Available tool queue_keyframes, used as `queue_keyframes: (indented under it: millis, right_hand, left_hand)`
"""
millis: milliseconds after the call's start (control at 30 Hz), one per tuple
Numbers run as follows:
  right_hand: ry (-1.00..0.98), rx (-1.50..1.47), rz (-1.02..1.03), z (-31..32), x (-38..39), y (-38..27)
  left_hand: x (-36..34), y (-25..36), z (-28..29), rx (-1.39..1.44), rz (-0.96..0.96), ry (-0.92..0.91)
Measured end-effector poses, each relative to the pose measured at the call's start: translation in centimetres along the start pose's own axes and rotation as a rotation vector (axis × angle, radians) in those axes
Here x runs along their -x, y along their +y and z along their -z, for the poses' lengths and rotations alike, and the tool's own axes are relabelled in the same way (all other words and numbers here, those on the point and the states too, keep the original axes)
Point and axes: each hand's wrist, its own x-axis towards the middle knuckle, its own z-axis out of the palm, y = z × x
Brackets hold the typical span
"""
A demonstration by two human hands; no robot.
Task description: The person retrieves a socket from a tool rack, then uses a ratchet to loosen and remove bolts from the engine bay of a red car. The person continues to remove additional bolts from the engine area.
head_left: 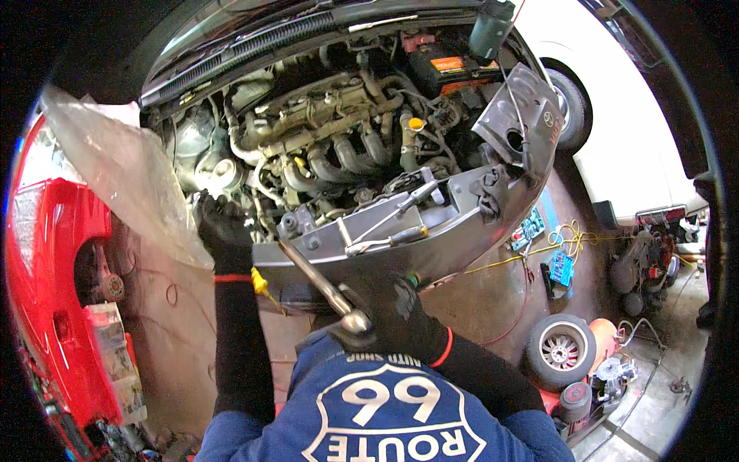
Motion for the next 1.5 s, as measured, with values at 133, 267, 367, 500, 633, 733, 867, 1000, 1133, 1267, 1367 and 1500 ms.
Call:
queue_keyframes:
  millis: [133,267,367,500,633,733,867,1000,1133,1267,1367,1500]
  right_hand:
    - [0.003,-0.192,-0.242,0.9,2.4,0.6]
    - [-0.037,-0.132,-0.145,1.4,3.4,2.9]
    - [0.089,-0.138,0.019,1.5,4.8,4.1]
    - [0.105,-0.293,-0.198,2.0,7.2,5.3]
    - [0.056,-0.147,-0.096,3.4,10.2,6.4]
    - [0.124,-0.062,-0.039,4.3,12.6,7.0]
    - [0.468,-0.082,-0.309,4.9,16.2,7.0]
    - [0.531,-0.087,-0.620,5.1,20.5,7.7]
    - [0.672,-0.119,-0.826,3.7,23.0,9.6]
    - [0.621,0.037,-0.769,3.1,22.5,11.5]
    - [0.594,-0.049,-0.643,4.1,20.0,11.9]
    - [0.335,0.084,-0.411,6.4,15.0,11.1]
  left_hand:
    - [5.6,-2.1,0.5,-0.676,0.124,-0.325]
    - [13.9,-8.1,-0.7,-0.273,0.714,-0.451]
    - [15.2,-9.7,-2.8,-0.854,0.373,-0.600]
    - [15.3,-10.8,-5.5,-0.758,0.618,-0.474]
    - [13.5,-15.1,-8.1,-1.064,-0.113,-0.926]
    - [10.4,-20.0,-11.0,-1.475,-0.288,-1.179]
    - [9.7,-27.0,-14.9,-1.595,-0.661,-1.571]
    - [10.4,-29.9,-16.1,-1.720,-0.484,-1.514]
    - [9.7,-30.7,-14.7,-1.719,-0.398,-1.415]
    - [8.4,-30.6,-13.1,-1.415,-0.606,-1.393]
    - [8.7,-28.3,-12.9,-1.230,-0.451,-1.325]
    - [11.1,-21.9,-13.5,-0.377,0.928,-0.706]
